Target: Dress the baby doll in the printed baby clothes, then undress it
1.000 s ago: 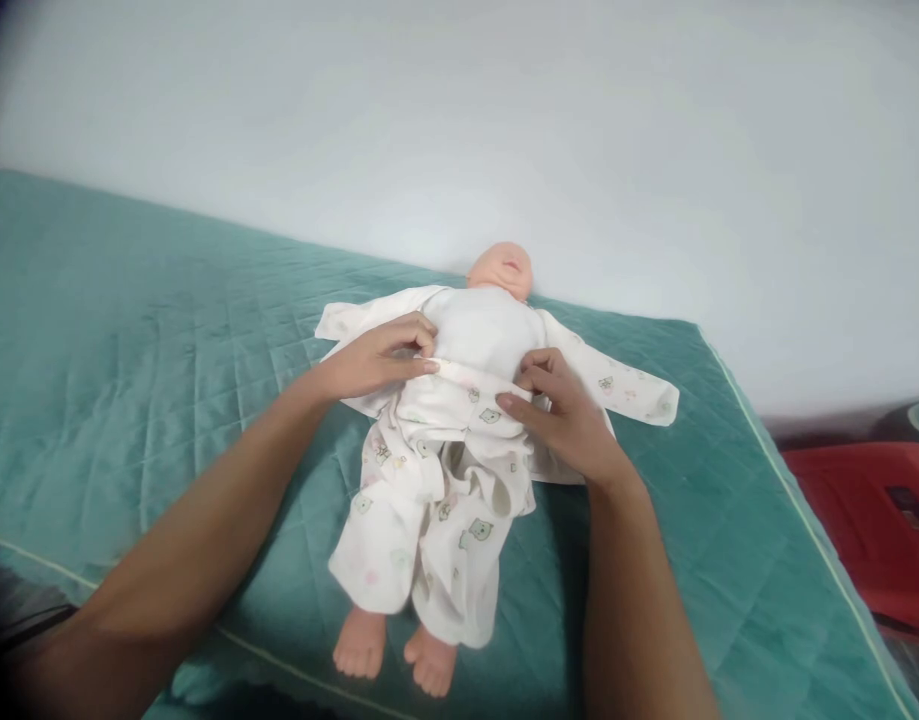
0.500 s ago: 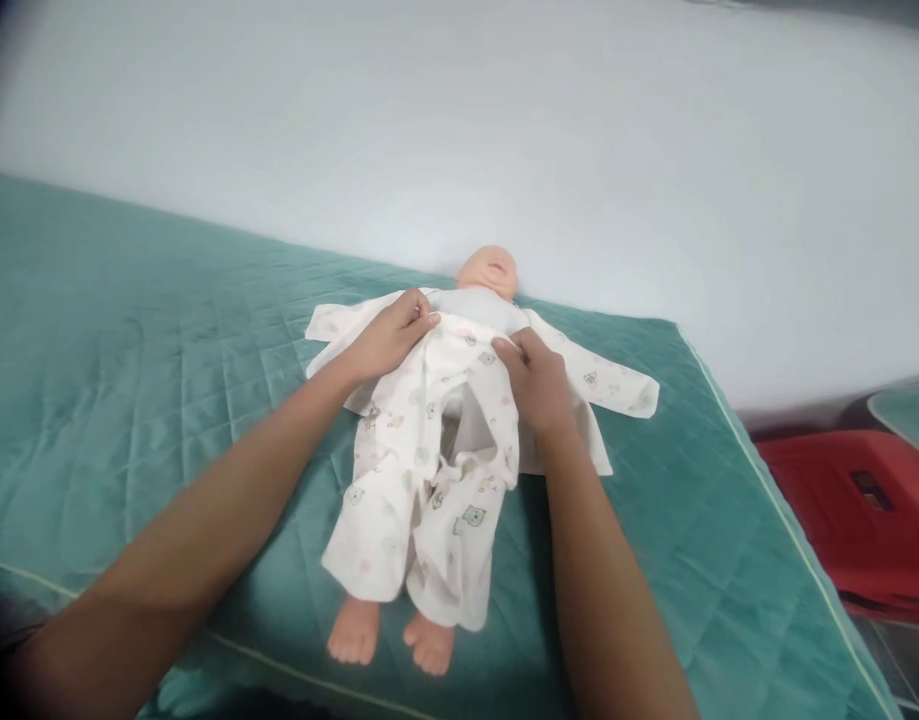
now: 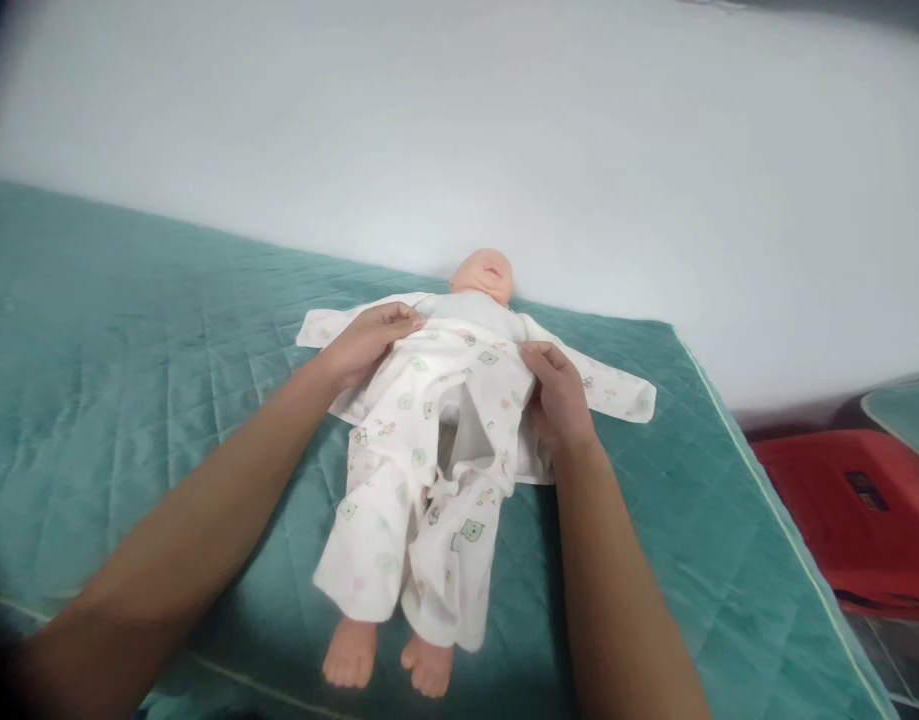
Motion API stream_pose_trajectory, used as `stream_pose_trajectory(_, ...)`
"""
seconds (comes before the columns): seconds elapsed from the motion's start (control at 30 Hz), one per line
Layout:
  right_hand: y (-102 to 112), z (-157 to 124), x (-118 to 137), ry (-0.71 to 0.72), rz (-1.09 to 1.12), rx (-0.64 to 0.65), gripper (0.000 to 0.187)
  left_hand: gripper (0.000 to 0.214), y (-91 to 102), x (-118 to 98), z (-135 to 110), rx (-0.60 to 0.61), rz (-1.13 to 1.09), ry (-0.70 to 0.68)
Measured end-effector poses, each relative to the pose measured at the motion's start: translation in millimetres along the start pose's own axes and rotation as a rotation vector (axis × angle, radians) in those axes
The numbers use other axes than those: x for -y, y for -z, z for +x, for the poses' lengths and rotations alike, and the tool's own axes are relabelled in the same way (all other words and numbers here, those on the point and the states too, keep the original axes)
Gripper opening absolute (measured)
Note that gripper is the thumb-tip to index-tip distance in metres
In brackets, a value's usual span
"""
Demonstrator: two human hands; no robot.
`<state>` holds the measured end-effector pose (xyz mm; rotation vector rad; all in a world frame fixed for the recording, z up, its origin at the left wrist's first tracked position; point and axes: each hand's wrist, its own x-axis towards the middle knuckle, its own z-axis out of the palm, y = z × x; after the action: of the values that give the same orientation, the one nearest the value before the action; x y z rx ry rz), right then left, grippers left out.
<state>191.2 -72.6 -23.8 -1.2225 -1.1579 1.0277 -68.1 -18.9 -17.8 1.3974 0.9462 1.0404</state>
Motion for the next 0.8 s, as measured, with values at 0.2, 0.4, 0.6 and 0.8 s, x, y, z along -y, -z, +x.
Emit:
stream_pose_trajectory(0.2, 17, 0, 7, -0.101, 0.122, 0.006, 0.028, 0.028, 15.1, 3, -2, -0.018, -0.049, 0.048)
stream_pose_trajectory(0.4, 30, -10, 12, -0.204, 0.076, 0.126, 0.031, 0.026, 24.0, -1, -14, 0.086, 0.067, 0.082)
stream_pose_trajectory(0.6, 38, -13, 7, -0.188, -0.255, 0.222, 0.022, 0.024, 22.2, -2, -20, 0.078, 0.257, 0.023)
stream_pose_trajectory(0.8, 30, -5, -4, -0.075, -0.55, 0.074, 0.014, 0.022, 6.8, 4, -16, -0.209, 0.452, -0.144)
